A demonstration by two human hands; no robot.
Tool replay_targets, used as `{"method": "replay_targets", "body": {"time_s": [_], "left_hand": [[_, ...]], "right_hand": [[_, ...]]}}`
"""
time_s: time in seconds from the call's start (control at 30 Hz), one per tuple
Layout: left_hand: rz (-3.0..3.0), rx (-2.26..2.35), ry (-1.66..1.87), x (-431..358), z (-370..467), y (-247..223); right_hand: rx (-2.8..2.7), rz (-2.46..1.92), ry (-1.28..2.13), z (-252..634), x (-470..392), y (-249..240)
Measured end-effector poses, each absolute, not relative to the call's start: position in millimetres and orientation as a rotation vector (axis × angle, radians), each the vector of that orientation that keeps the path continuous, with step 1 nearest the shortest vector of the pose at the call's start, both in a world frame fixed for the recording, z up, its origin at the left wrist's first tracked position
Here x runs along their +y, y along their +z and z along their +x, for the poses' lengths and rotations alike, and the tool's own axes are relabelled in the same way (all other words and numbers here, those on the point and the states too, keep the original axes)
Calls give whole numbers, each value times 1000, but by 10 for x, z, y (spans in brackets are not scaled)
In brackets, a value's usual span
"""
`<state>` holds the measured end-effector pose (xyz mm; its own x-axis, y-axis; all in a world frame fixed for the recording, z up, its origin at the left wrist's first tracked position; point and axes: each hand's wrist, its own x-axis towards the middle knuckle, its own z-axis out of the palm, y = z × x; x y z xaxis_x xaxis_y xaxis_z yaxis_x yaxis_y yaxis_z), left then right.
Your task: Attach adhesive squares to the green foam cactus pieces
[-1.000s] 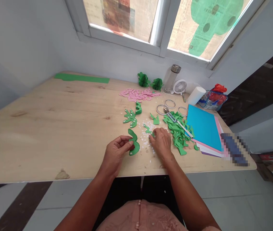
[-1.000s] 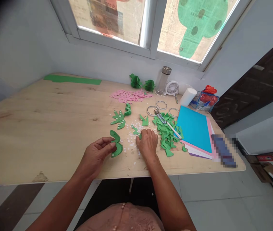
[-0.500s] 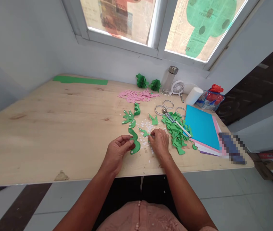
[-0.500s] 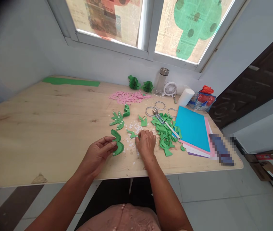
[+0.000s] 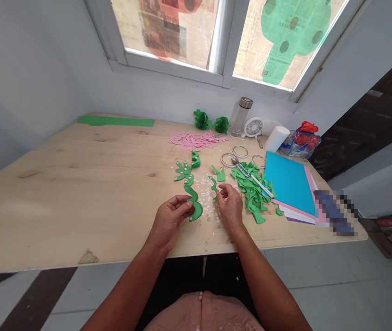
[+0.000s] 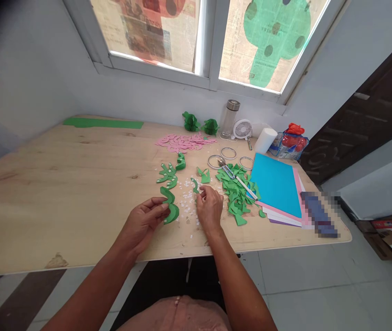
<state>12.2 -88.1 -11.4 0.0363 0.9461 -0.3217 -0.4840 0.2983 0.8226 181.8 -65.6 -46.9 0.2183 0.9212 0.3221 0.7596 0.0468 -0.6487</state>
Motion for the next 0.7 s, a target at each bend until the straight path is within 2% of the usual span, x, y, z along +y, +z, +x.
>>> {"method": "replay_targets", "body": {"time_s": [0.37, 0.7], "left_hand": [[584, 1010, 1192, -867, 180, -110], [576, 986, 1159, -858, 214, -115]], "right_hand": [[-1478, -1598, 258, 1803, -739, -234], [-1148, -1128, 985, 1680, -1011, -162]]}}
